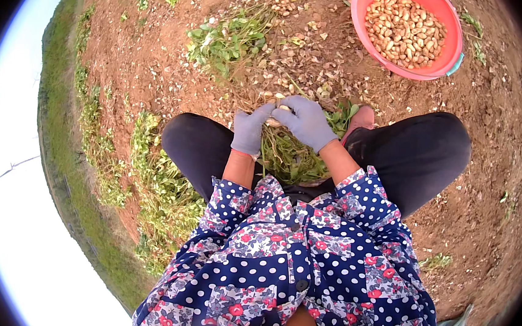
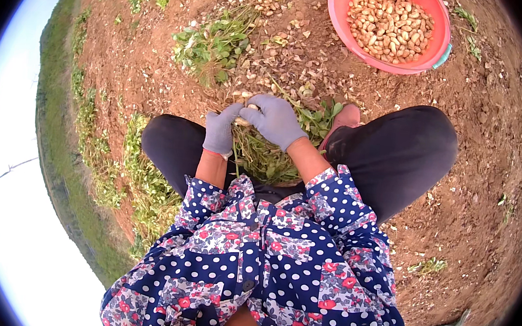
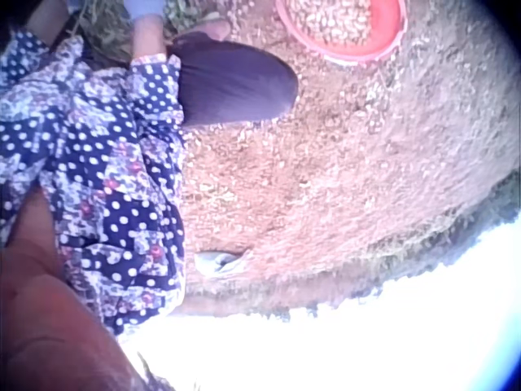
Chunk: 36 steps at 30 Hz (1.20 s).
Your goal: The person sits on the ground and repeatedly pulls peanut pods from the stems of harvested peanut plants, placing the pods into a nearby pink bowl. The person handles multiple peanut plants, removing pods one by one and discarding the stems.
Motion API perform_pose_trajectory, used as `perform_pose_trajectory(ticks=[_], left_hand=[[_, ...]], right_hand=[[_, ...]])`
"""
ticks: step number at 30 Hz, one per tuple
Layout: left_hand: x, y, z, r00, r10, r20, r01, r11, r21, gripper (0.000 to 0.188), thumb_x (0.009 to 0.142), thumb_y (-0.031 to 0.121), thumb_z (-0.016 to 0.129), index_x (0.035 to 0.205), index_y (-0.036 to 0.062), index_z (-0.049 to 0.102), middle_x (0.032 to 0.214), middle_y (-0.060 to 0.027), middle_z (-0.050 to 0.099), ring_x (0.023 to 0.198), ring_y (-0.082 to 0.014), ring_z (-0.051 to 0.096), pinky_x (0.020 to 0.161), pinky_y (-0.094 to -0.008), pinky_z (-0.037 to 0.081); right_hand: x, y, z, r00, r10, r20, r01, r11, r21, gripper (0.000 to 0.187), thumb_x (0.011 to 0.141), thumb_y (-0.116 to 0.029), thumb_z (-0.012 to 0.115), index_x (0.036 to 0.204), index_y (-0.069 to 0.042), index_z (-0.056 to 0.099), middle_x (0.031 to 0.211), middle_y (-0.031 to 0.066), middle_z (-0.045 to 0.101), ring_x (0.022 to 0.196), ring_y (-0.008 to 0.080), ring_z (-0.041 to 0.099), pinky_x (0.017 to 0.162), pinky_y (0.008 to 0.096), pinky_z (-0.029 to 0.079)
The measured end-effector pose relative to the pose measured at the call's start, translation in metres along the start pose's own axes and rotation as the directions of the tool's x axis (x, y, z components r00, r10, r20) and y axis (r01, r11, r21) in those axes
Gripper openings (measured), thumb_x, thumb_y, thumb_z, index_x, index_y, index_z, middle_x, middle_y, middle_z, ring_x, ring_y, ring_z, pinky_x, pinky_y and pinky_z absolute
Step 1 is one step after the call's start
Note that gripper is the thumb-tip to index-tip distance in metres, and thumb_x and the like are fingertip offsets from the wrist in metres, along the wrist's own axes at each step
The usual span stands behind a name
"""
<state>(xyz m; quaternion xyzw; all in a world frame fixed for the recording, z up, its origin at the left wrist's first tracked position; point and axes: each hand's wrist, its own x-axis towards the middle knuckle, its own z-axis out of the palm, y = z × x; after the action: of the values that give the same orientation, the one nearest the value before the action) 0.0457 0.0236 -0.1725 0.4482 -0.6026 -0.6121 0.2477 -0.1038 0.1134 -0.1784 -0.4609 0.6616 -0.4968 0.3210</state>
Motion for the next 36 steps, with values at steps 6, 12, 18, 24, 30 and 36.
perform_pose_trajectory(ticks=[6, 12, 18, 24, 30, 36], left_hand=[[0.026, -0.011, -0.022, 0.948, -0.195, -0.253, 0.152, 0.972, -0.180, 0.029, 0.084, 0.015, 0.069, 0.100, -0.0080, 0.066, 0.091, -0.0098, 0.068, 0.075, -0.0161, 0.066, 0.068, -0.0293, 0.053], [0.014, 0.002, -0.006, 0.960, -0.252, -0.121, 0.214, 0.942, -0.258, 0.028, 0.084, 0.017, 0.069, 0.099, -0.0073, 0.067, 0.091, -0.0093, 0.068, 0.078, -0.0152, 0.066, 0.069, -0.0283, 0.053], [0.008, 0.014, 0.002, 0.969, -0.245, -0.023, 0.242, 0.965, -0.101, 0.025, 0.085, 0.013, 0.065, 0.098, -0.0078, 0.069, 0.093, -0.0077, 0.070, 0.082, -0.0134, 0.065, 0.074, -0.0293, 0.051], [0.023, 0.000, 0.006, 0.975, -0.122, -0.187, 0.173, 0.941, 0.289, 0.031, 0.078, 0.020, 0.077, 0.091, -0.0066, 0.069, 0.089, -0.0077, 0.068, 0.075, -0.0131, 0.062, 0.063, -0.0285, 0.050], [0.048, -0.036, -0.022, 0.899, -0.211, -0.384, 0.236, 0.972, 0.019, 0.048, 0.078, 0.024, 0.078, 0.091, -0.0170, 0.058, 0.084, -0.0082, 0.064, 0.070, -0.0143, 0.061, 0.059, -0.0312, 0.050], [0.023, -0.040, -0.032, 0.941, 0.296, 0.163, -0.315, 0.596, 0.738, 0.047, 0.084, -0.011, 0.055, 0.126, 0.0091, 0.060, 0.089, -0.0128, 0.063, 0.077, -0.0228, 0.063, 0.067, -0.0331, 0.051]], right_hand=[[-0.007, -0.006, -0.030, 0.959, 0.277, 0.059, -0.237, 0.668, 0.705, 0.020, 0.091, -0.020, 0.059, 0.100, -0.004, 0.067, 0.079, 0.0044, 0.066, 0.065, 0.0149, 0.063, 0.055, 0.0279, 0.049], [-0.005, 0.017, -0.005, 0.990, 0.144, 0.012, -0.139, 0.932, 0.334, 0.027, 0.089, -0.022, 0.058, 0.111, -0.008, 0.065, 0.081, 0.0061, 0.067, 0.071, 0.0196, 0.066, 0.063, 0.0336, 0.051], [-0.001, 0.004, 0.000, 0.990, -0.026, 0.140, 0.041, 0.994, -0.103, 0.034, 0.084, -0.038, 0.061, 0.104, -0.011, 0.065, 0.084, 0.0133, 0.067, 0.080, 0.0319, 0.065, 0.071, 0.0427, 0.050], [0.000, 0.007, 0.009, 0.978, 0.116, 0.175, -0.115, 0.993, -0.019, 0.030, 0.087, -0.036, 0.060, 0.081, -0.007, 0.065, 0.066, 0.0088, 0.062, 0.054, 0.0242, 0.060, 0.051, 0.0375, 0.046], [-0.019, -0.029, -0.008, 0.795, 0.256, 0.549, -0.605, 0.269, 0.750, 0.028, 0.095, -0.032, 0.054, 0.084, -0.007, 0.061, 0.062, 0.0007, 0.052, 0.045, 0.0104, 0.050, 0.040, 0.0225, 0.037], [0.065, 0.023, -0.095, 0.838, 0.542, -0.056, 0.276, -0.333, 0.902, 0.031, 0.097, -0.033, 0.054, 0.105, -0.003, 0.055, 0.101, 0.0156, 0.058, 0.091, 0.0259, 0.063, 0.077, 0.0372, 0.054]])
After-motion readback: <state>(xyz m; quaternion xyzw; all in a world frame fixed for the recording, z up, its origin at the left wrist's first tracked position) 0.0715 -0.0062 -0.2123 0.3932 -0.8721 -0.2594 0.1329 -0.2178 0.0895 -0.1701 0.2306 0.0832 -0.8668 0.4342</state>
